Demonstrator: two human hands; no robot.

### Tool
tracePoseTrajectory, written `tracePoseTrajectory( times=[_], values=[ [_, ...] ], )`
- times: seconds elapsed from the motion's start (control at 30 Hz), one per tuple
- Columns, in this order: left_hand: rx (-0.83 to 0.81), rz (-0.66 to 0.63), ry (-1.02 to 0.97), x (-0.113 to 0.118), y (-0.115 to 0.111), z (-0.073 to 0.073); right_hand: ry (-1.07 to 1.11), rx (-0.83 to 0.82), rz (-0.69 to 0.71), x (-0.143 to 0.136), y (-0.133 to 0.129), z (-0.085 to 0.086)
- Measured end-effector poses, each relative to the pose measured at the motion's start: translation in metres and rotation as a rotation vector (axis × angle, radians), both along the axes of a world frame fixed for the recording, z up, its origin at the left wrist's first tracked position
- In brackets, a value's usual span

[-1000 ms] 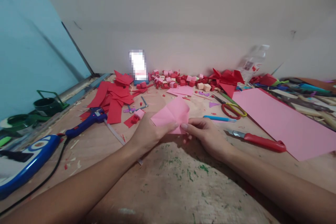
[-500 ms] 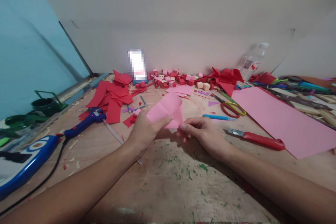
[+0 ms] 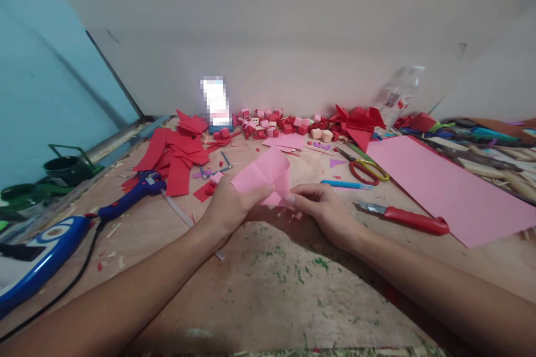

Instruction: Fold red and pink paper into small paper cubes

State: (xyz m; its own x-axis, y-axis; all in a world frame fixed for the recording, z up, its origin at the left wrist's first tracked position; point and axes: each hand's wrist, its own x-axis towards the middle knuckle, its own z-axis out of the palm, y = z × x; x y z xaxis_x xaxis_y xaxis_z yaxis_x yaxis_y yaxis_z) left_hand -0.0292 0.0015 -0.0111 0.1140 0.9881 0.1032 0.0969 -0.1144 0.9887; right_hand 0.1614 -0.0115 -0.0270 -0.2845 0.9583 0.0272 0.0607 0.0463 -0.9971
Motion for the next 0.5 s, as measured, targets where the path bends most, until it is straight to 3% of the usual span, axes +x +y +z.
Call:
tracePoseTrajectory(
  times=[0.5],
  values=[
    [-0.027,-0.064,0.177,-0.0026,0.0019,-0.0044,0.128,-0.047,-0.078,0.0004,0.003,-0.0045]
  ],
)
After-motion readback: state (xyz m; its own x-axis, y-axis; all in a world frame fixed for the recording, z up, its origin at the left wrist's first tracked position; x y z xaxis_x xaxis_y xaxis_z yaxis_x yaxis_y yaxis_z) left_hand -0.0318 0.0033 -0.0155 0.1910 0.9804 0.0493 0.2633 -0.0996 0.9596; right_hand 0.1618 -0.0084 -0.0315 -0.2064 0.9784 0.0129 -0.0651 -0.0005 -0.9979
